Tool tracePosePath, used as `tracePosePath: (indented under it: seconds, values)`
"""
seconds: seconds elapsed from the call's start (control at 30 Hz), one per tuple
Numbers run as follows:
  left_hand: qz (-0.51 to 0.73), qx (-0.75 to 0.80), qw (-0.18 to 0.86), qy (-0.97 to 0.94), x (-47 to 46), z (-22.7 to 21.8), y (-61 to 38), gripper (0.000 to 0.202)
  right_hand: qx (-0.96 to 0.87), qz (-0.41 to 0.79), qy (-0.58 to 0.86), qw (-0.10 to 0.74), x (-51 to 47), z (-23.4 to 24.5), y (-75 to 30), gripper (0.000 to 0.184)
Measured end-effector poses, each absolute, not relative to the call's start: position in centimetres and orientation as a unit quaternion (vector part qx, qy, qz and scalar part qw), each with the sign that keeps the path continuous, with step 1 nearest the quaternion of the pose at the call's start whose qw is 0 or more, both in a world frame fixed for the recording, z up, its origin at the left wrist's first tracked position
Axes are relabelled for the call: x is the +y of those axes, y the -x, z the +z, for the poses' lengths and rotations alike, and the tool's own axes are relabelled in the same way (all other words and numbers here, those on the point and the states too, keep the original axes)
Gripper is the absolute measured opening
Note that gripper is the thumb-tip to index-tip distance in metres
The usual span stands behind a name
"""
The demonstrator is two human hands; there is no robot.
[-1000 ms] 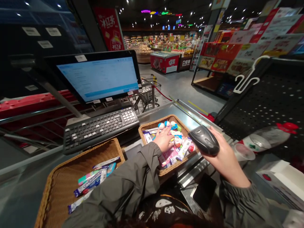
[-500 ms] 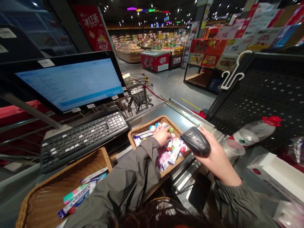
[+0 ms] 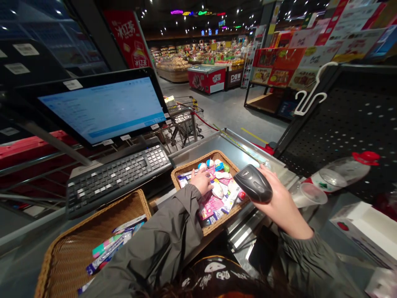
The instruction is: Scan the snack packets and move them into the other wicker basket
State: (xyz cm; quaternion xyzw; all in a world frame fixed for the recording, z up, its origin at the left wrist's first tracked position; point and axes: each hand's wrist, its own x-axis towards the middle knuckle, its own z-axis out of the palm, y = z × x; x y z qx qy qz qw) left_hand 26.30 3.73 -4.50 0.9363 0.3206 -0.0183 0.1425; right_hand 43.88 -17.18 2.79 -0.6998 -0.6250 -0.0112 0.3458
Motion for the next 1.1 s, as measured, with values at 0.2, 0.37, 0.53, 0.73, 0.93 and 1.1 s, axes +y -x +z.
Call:
tracePosePath:
  seconds: [0.2, 0.37, 0.53, 0.73, 0.93, 1.1]
  values:
    - [0.003, 0.392, 0.161, -0.906, 2.9, -4.8, -26.8, 0.013, -0.629, -0.011, 0.696, 0.346, -17.2, 2.7, -43.6, 0.057]
    - [0.056, 0.381, 0.181, -0.905, 2.7, -2.5, -26.1, 0.011, -0.634, -0.008, 0.692, 0.346, -17.5, 2.8, -43.3, 0.057]
    - [0.182, 0.361, 0.190, -0.895, 2.9, 1.5, -22.8, 0.012, -0.633, -0.005, 0.686, 0.358, -17.6, 3.2, -42.6, 0.056]
    - [0.330, 0.369, 0.222, -0.840, 3.6, 5.9, -15.8, 0.018, -0.672, 0.007, 0.652, 0.351, -16.9, 3.9, -40.2, 0.056]
    - [0.389, 0.425, 0.258, -0.776, 2.2, 7.8, -8.3, 0.021, -0.732, 0.035, 0.589, 0.339, -15.4, 4.8, -35.9, 0.059]
    - [0.404, 0.471, 0.241, -0.746, 0.3, 7.9, -3.6, 0.021, -0.798, 0.036, 0.516, 0.309, -14.4, 5.7, -31.3, 0.050]
